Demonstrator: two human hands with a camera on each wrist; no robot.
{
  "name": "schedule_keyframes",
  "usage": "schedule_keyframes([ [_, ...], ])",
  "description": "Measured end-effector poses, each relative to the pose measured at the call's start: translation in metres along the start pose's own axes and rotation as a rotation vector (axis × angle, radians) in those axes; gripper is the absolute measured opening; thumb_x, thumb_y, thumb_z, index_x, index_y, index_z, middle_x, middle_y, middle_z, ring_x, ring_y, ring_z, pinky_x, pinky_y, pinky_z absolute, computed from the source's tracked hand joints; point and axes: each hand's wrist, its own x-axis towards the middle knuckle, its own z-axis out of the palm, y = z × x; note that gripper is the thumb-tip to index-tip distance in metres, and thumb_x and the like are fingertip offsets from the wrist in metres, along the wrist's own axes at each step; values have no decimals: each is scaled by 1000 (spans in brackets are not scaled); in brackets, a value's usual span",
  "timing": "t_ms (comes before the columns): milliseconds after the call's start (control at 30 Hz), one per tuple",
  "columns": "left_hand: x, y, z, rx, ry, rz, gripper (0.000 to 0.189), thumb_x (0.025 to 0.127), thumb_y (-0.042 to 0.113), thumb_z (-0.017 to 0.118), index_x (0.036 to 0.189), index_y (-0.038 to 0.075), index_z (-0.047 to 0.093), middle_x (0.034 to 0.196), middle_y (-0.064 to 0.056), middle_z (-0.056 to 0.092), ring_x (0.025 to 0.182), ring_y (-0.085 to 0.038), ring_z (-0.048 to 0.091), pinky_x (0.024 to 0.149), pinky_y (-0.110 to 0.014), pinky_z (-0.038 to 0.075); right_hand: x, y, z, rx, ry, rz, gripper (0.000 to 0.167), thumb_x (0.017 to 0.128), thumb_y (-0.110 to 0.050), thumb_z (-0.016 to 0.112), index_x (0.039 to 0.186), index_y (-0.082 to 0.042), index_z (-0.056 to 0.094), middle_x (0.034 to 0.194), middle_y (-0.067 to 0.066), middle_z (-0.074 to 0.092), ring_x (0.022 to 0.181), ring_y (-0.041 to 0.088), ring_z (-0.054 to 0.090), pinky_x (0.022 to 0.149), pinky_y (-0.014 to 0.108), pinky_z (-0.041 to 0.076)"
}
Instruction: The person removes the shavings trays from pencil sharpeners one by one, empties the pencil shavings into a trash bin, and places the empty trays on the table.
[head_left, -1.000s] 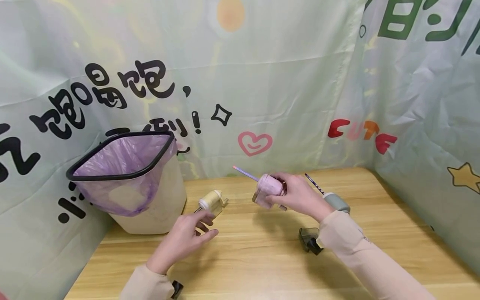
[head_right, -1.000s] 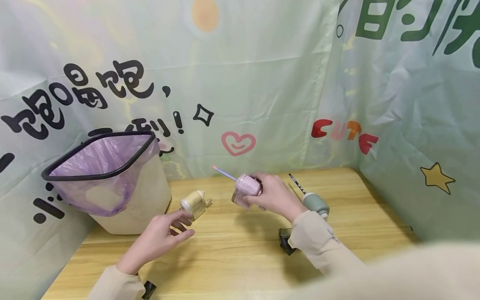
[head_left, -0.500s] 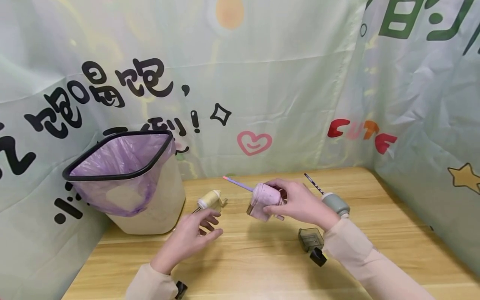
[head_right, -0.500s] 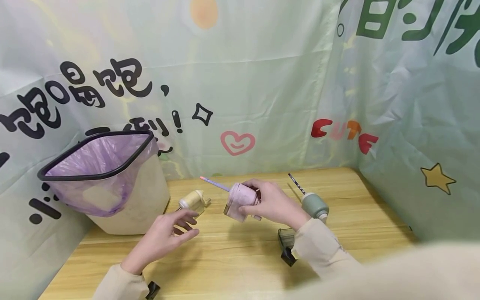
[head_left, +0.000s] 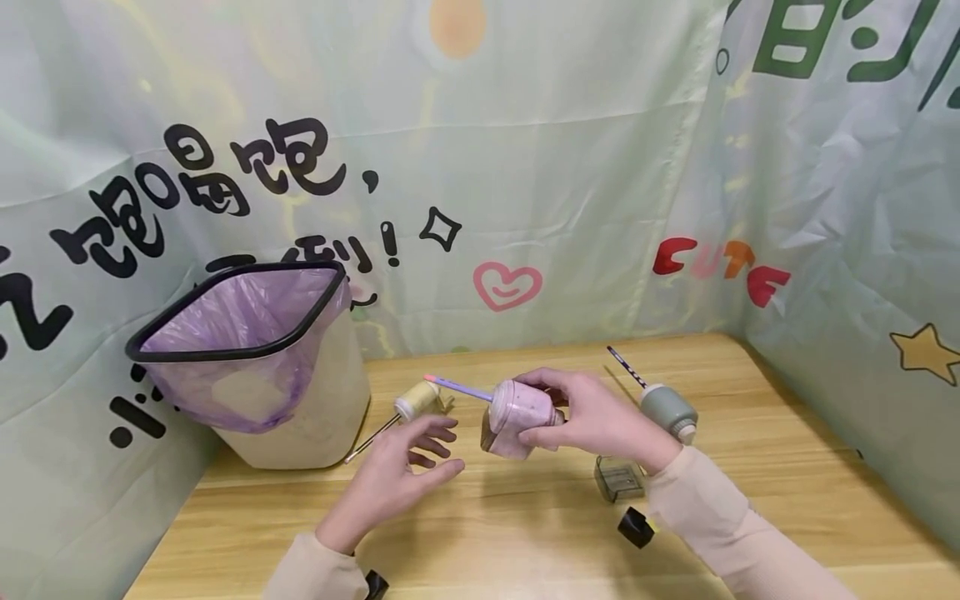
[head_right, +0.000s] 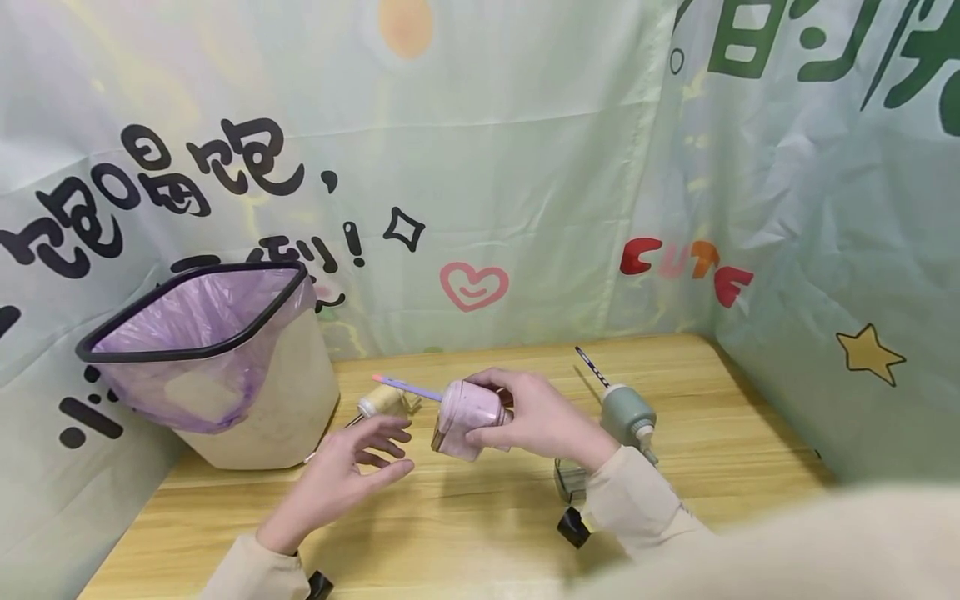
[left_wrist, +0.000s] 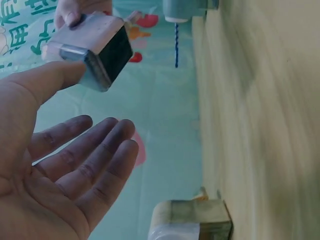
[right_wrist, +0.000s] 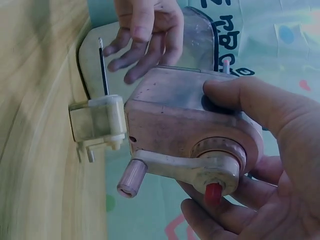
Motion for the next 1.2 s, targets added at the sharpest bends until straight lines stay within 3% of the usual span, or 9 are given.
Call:
schedule_keyframes([
  [200, 1, 3, 10, -63, -15, -11, 47, 94, 30, 85, 137, 19, 68, 124, -4, 77, 101, -26, 79, 83, -25, 64, -1, -6, 4, 3, -20, -12, 62, 85, -33, 90, 141, -20, 67, 119, -5, 75, 110, 16, 69, 87, 31, 58],
  [667, 0, 3, 20, -129, -20, -11, 55, 90, 30, 88, 140, 20, 67, 128, -5, 75, 100, -19, 78, 85, -27, 65, -1, -16, 11, -6, -46, -33, 58, 84, -34, 90, 136, -23, 67, 116, -6, 75, 106, 14, 69, 83, 27, 58],
  [933, -2, 5, 19, -163, -25, -48, 51, 88, 33, 90, 134, 18, 70, 119, -5, 77, 100, -23, 78, 86, -31, 67, 1, -23, 14, -37, -57, -41, 62, 80, -33, 93, 136, -22, 69, 113, -8, 74, 100, 12, 67, 80, 26, 58],
  [1200, 0, 3, 20, -305, -59, -62, 61, 86, 23, 92, 141, 15, 67, 131, -8, 75, 108, -17, 75, 88, -32, 66, 0, -26, 17, -37, -47, -66, 60, 79, -33, 95, 134, -25, 71, 117, -10, 75, 101, 10, 67, 84, 26, 57],
])
